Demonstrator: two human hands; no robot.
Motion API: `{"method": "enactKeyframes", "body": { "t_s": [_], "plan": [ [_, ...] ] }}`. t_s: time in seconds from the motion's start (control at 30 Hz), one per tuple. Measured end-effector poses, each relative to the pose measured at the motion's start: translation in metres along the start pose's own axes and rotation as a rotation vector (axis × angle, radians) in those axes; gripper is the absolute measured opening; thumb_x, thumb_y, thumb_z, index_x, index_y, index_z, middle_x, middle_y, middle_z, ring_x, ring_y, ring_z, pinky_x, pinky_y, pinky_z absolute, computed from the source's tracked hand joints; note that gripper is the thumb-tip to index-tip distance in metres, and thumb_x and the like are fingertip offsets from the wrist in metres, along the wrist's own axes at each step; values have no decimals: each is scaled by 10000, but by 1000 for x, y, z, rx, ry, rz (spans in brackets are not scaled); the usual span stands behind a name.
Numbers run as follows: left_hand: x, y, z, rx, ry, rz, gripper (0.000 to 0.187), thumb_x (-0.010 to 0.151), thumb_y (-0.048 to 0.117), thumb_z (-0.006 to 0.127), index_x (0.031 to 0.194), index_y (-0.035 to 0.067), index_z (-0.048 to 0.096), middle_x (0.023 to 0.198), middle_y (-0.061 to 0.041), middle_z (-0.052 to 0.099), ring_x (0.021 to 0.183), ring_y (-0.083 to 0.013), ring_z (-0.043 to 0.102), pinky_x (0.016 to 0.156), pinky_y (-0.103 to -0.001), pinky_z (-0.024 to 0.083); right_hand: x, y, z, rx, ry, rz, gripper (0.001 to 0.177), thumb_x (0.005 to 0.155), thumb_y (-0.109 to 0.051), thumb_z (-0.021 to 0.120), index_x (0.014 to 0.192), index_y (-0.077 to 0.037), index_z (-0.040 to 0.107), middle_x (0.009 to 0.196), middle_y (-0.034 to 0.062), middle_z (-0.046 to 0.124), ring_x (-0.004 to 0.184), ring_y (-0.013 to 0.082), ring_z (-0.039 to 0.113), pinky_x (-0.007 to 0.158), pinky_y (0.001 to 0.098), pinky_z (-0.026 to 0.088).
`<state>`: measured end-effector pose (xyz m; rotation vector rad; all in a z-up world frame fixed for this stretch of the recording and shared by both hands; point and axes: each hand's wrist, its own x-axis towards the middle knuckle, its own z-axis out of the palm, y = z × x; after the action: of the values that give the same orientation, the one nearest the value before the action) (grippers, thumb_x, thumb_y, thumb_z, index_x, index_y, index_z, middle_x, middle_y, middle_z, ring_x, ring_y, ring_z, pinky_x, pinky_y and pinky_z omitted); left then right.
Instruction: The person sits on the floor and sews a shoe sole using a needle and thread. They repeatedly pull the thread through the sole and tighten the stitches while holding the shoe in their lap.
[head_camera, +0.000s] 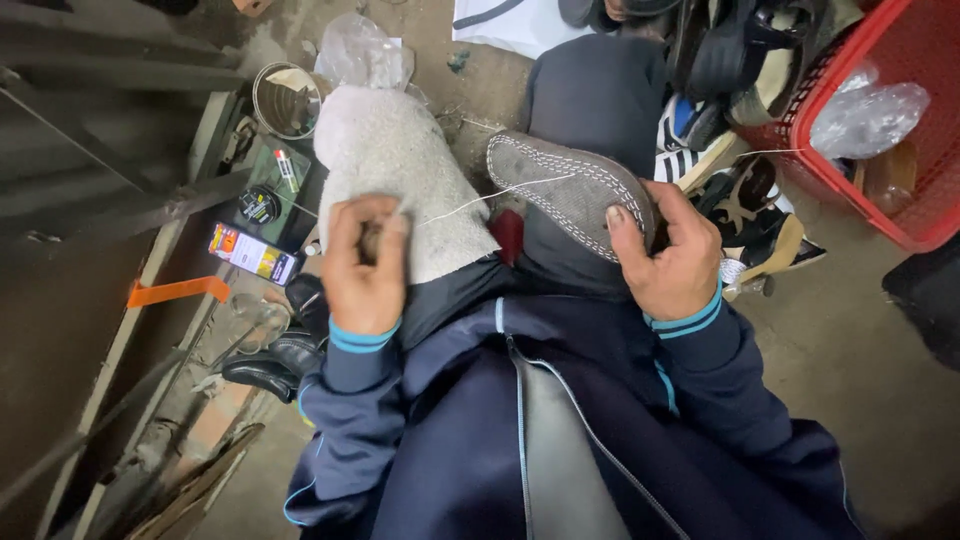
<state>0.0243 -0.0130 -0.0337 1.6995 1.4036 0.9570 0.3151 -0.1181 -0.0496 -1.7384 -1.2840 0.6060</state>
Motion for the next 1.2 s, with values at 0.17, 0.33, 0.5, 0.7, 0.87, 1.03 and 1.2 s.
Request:
{"method": "enactKeyframes", "body": {
  "t_s": [0.17, 0.33, 0.5, 0.7, 0.87, 1.03, 1.2],
  "plan": [
    [-11, -17, 0, -36, -27, -57, 148, 1010, 10, 664, 1151, -7, 707, 910, -152, 682, 799, -249, 680, 797, -397, 555, -1, 4, -3, -41, -27, 45, 285, 999, -187, 802, 1137, 42, 707, 819, 253, 669, 798, 439, 709, 661, 478, 556],
    [-14, -3, 1, -105, -57, -67, 280, 1059, 28, 621, 1329, -42, 642, 929, -173, 713, 753, -223, 717, 770, -410, 590, -1, 13, 2, 16, -84, 125, 331, 962, -221, 846, 1126, 27, 701, 860, 260, 702, 831, 423, 719, 698, 532, 562],
    [-8, 25, 8, -54, -282, -2, 337, 1001, 50, 682, 1338, 45, 692, 826, -156, 682, 697, -157, 597, 703, -370, 542, -2, 28, 4, 46, -120, 218, 345, 991, -319, 797, 1136, -24, 694, 859, 205, 701, 866, 382, 730, 682, 488, 566],
    [-12, 36, 31, -75, -465, 108, 339, 974, 60, 685, 1306, 113, 726, 835, -90, 692, 732, -279, 703, 723, -377, 583, -3, 28, 4, 67, -110, 254, 311, 1025, -322, 748, 1132, -44, 660, 855, 215, 676, 964, 430, 722, 696, 491, 553],
    [-9, 52, 46, -24, -488, 169, 288, 978, 101, 702, 1257, 141, 759, 844, -69, 706, 702, -264, 716, 661, -347, 587, 1, 24, 3, 100, -104, 189, 296, 1048, -267, 716, 1157, 0, 649, 923, 275, 691, 916, 466, 705, 678, 519, 557],
    [-11, 51, 56, 58, -461, 204, 271, 998, 143, 686, 1255, 181, 763, 866, -35, 706, 725, -257, 730, 658, -342, 597, 2, 20, 3, 158, -116, 206, 308, 1061, -277, 691, 1182, -1, 628, 901, 258, 673, 951, 466, 702, 706, 515, 564],
    [-10, 51, 61, 121, -443, 219, 280, 1022, 164, 651, 1282, 198, 749, 859, -53, 695, 699, -300, 714, 616, -383, 588, 2, 18, 1, 151, -137, 206, 332, 1064, -296, 679, 1195, 1, 613, 898, 289, 660, 1011, 529, 678, 715, 539, 548]
  ]
}}
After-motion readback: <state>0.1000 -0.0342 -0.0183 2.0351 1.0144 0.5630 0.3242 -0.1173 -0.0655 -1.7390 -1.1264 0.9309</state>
